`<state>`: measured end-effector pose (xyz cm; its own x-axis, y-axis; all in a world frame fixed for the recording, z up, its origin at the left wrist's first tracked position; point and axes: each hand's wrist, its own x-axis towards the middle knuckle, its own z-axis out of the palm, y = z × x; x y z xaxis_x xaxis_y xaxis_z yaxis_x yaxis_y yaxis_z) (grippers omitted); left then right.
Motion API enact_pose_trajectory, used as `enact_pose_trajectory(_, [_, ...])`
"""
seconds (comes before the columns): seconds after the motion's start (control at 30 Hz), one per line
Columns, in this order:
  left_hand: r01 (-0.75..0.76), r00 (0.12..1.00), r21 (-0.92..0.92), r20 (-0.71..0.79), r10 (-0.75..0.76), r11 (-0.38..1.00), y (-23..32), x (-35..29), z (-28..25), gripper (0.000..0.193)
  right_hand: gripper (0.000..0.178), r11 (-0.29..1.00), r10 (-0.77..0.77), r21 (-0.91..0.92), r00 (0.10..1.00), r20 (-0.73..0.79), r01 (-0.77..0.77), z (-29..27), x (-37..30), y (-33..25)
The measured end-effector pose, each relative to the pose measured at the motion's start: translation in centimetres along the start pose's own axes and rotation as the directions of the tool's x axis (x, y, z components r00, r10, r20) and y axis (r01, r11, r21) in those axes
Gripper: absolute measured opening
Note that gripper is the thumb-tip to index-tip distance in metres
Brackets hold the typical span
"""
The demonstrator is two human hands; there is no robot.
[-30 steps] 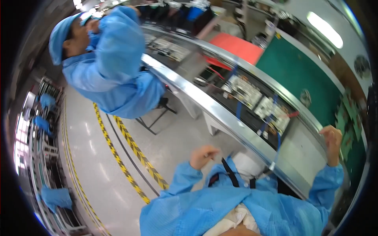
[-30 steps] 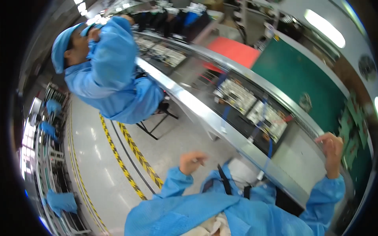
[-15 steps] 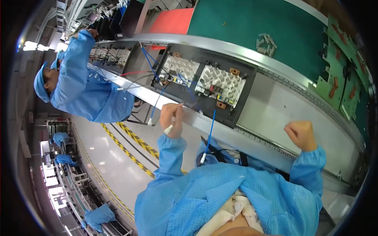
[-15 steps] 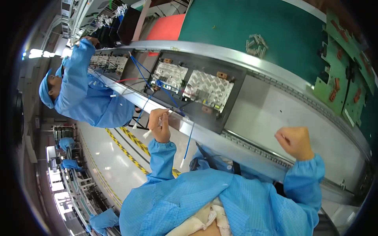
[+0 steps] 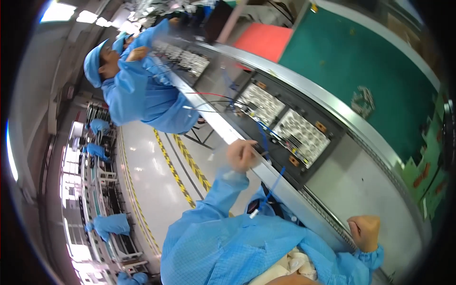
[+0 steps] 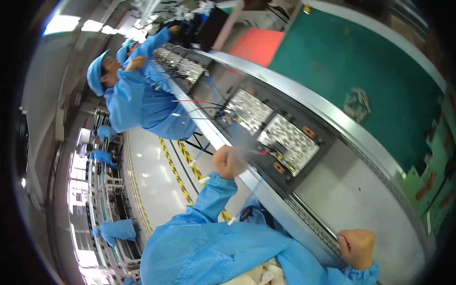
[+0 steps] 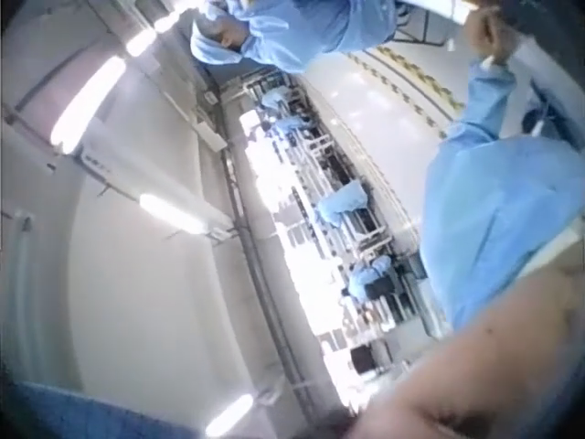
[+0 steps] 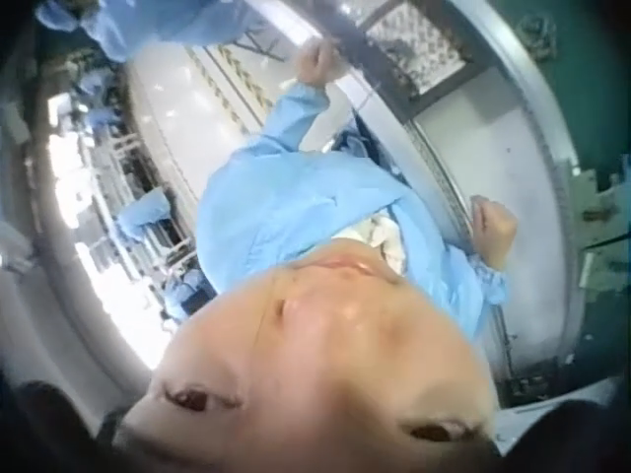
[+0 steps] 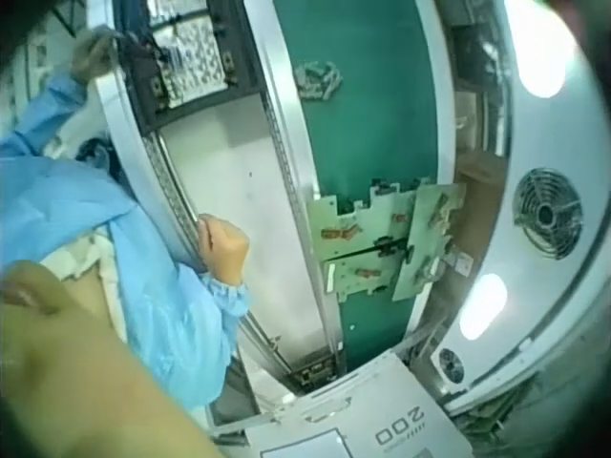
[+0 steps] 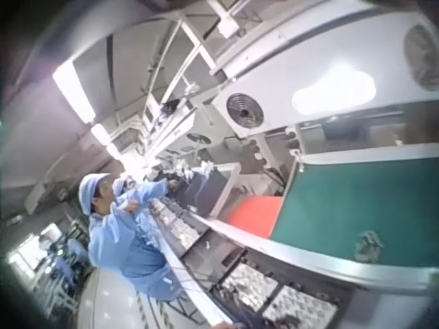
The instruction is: The person assembles electronic components and connects wires on a circuit board by hand, attaching connectors to the chassis.
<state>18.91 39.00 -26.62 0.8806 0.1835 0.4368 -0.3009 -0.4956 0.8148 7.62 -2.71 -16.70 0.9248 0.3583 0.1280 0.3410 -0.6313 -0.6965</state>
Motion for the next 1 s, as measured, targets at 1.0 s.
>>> enact_pose_trajectory(1.0, [-0.347,0.933,-0.167,0.041,0.358,0.923,-0.9,-1.8,-6.0,0.013,0.026,0.951,0.170,-0.134,0.834,-0.525,-0.279,-0.8,-1.3,5.7])
